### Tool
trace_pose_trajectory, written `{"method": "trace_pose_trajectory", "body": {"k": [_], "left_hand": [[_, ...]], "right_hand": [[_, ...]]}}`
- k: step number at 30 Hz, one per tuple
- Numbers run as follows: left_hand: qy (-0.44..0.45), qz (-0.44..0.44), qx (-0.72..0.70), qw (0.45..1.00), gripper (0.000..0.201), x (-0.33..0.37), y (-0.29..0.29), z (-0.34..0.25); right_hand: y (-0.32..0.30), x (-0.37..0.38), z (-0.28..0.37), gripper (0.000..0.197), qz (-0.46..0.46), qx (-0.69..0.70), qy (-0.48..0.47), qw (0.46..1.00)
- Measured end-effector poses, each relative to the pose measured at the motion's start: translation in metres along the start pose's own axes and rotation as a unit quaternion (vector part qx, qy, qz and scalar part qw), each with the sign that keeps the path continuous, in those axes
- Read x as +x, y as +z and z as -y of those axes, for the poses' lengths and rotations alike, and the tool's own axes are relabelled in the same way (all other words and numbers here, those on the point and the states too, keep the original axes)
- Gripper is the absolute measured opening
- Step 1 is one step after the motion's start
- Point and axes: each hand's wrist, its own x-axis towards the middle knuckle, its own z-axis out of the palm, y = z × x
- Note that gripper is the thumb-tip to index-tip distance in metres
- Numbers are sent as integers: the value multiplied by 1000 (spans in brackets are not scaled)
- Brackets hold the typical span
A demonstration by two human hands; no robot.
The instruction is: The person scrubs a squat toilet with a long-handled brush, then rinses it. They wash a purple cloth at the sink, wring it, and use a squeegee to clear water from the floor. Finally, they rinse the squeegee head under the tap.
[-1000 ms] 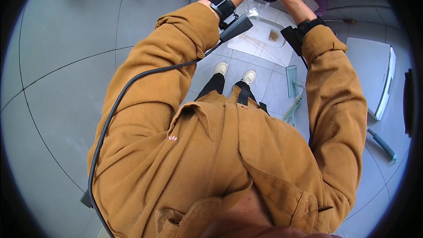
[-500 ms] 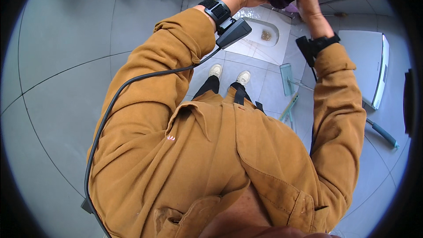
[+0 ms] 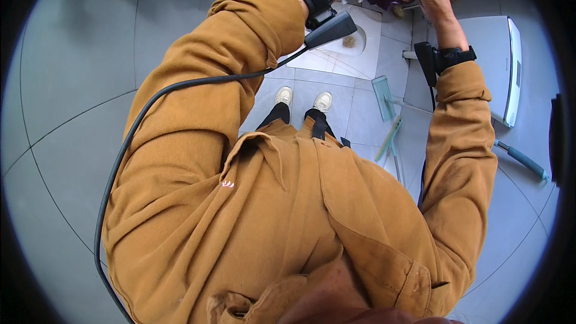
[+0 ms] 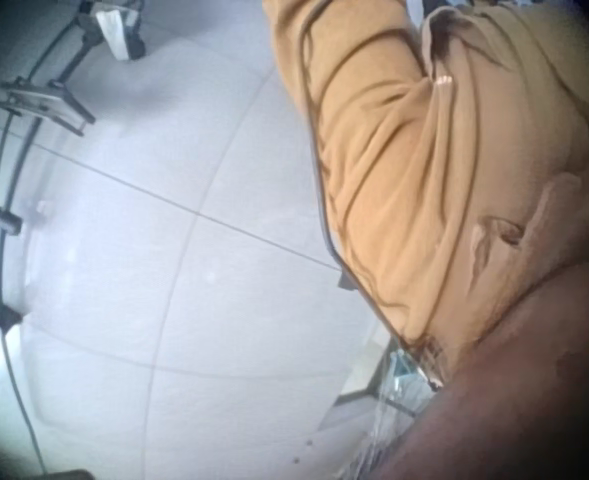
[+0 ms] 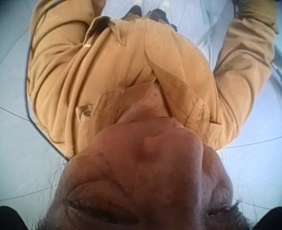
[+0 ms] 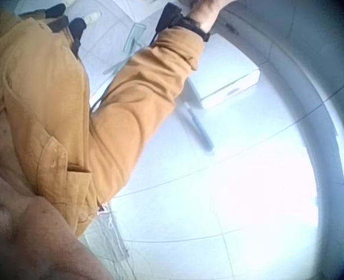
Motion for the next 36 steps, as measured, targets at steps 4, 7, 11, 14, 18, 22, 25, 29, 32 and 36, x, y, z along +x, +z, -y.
{"method": "trace_pose_trajectory", "body": {"k": [4,7,11,14,18,22,25,29,32,36], "left_hand": [[-24,-80,197,977,20,20,27,2],[3,-138,303,943,31,27,42,0],[-52,-245,289,924,39,34,58,4],[-34,-202,317,926,52,41,65,13],[136,-267,330,895,73,50,73,24],[197,-190,312,910,78,56,77,19],[74,-135,210,966,67,55,75,11],[-22,-6,-172,985,40,57,77,8],[-160,95,-186,965,40,65,88,13],[-162,241,-216,932,39,77,117,27]], "right_hand": [[-14,-1,-22,28,-64,31,-30,997],[-20,2,-40,24,-145,-38,-73,986],[-31,1,-51,24,-222,-132,-55,965],[-40,-2,-55,24,-247,-89,-19,965],[-55,-4,-59,29,-293,99,0,951],[-71,-13,-57,43,-246,197,46,948],[-88,-35,-50,65,-143,291,31,946],[-123,-79,-45,96,-98,178,6,979],[-137,-94,-51,102,-84,79,0,993],[-143,-105,-53,75,-65,191,-91,975]]}}
